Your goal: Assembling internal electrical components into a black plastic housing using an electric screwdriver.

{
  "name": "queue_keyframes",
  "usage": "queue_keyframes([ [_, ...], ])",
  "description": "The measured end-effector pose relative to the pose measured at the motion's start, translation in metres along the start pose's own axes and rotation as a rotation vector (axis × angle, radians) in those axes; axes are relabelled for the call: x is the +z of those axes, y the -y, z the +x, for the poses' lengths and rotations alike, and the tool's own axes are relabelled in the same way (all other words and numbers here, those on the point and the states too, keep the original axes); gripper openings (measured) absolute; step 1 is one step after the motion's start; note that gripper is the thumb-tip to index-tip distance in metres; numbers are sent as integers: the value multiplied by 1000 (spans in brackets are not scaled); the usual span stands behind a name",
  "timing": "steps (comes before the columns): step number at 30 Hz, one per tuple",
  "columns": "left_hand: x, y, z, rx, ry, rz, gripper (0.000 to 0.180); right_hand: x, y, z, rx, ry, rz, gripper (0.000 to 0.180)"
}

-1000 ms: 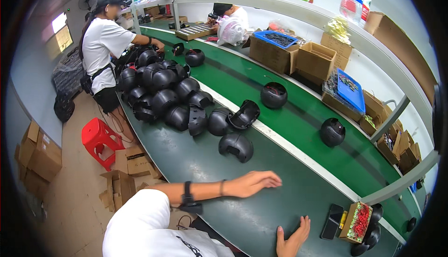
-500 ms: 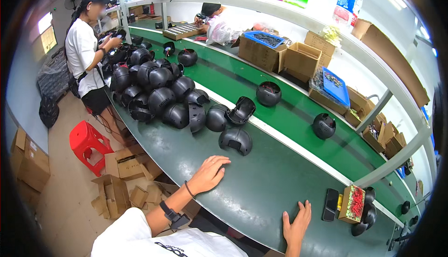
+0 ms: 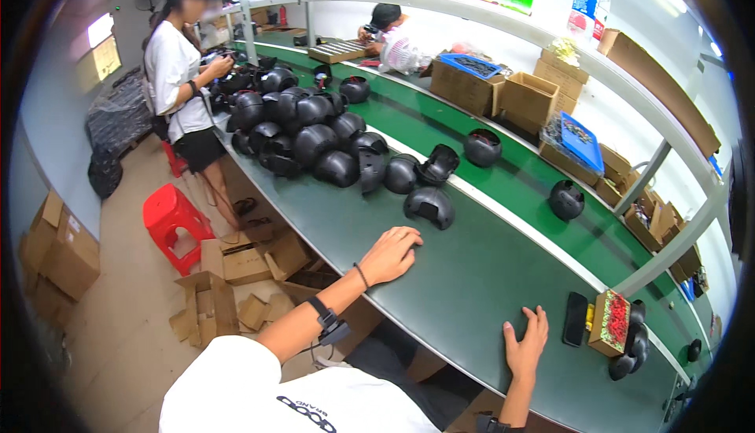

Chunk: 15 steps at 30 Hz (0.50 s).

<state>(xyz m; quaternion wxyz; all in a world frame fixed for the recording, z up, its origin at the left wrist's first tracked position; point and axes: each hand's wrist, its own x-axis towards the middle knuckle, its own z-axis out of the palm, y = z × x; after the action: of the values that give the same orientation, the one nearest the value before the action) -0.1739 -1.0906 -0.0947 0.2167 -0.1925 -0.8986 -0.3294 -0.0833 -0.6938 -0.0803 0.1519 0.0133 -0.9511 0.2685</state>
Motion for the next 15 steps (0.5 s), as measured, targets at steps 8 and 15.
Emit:
queue_keyframes([
  [8, 2, -2, -2, -15, 31, 20, 26, -4, -3, -2, 27, 55, 53, 55],
  [15, 0, 5, -1, -55, 13, -45, 21, -3, -3, -2, 2, 87, 10, 53],
])
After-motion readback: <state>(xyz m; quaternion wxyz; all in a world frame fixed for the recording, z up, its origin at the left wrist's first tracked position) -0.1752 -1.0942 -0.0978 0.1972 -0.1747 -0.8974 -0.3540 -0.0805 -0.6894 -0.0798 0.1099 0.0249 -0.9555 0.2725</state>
